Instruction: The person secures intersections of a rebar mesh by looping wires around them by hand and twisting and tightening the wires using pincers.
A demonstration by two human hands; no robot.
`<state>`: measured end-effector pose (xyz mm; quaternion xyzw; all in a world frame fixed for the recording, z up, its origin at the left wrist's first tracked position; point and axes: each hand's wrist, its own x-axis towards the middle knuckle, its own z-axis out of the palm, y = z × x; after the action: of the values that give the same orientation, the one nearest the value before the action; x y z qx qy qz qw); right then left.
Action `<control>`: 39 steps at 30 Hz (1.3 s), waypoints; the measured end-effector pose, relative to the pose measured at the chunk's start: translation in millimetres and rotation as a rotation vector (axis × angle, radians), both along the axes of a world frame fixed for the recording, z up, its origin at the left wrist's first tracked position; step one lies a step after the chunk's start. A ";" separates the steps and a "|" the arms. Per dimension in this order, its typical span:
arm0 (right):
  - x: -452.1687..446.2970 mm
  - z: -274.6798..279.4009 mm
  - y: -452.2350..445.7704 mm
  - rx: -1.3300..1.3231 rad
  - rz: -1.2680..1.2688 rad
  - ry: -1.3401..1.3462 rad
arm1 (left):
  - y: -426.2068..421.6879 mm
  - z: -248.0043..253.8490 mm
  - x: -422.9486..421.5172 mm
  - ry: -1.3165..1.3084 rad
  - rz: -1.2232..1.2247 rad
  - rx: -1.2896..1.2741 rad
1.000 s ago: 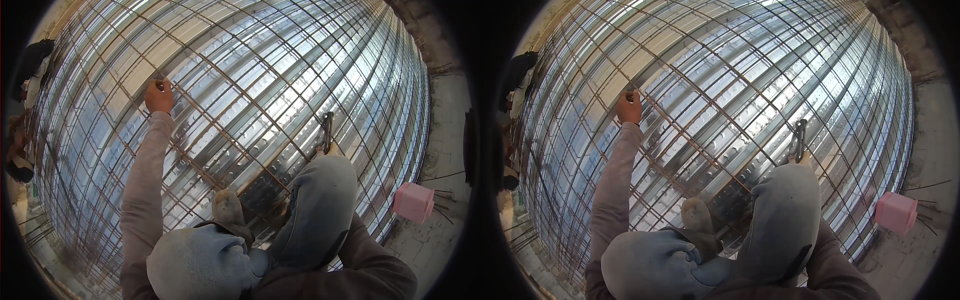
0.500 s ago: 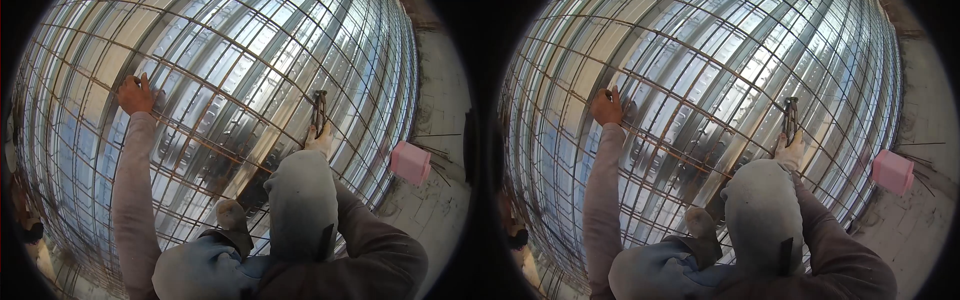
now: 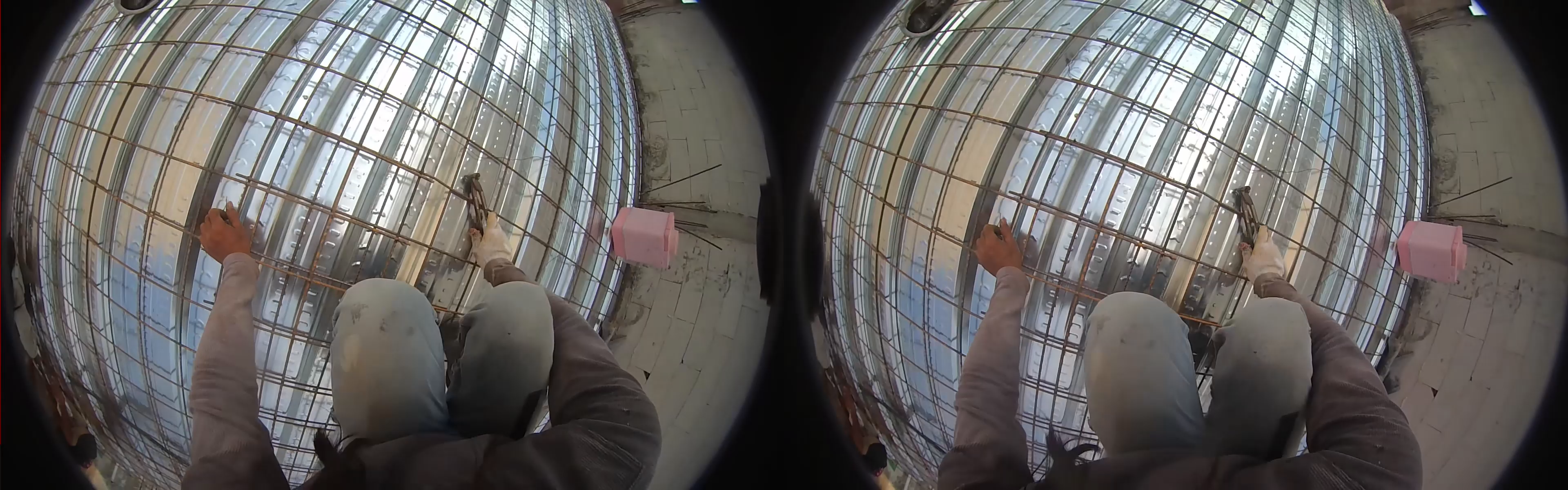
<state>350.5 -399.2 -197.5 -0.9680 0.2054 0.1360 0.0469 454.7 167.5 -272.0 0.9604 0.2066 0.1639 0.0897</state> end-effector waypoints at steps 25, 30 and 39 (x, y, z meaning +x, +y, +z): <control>247.2 133.4 -64.1 -0.149 0.489 0.176 | -8.0 8.8 6.4 0.022 0.058 0.002; 256.0 30.1 -57.3 0.014 0.381 -0.021 | -11.6 11.2 5.2 0.005 0.049 -0.081; 275.2 21.4 -22.7 0.008 0.466 -0.454 | 44.1 38.4 -0.9 -0.197 0.092 -0.703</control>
<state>625.8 -421.9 -176.1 -0.9944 -0.0381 -0.0753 0.0630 453.8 211.5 -233.6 0.8403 0.2834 0.1785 0.4262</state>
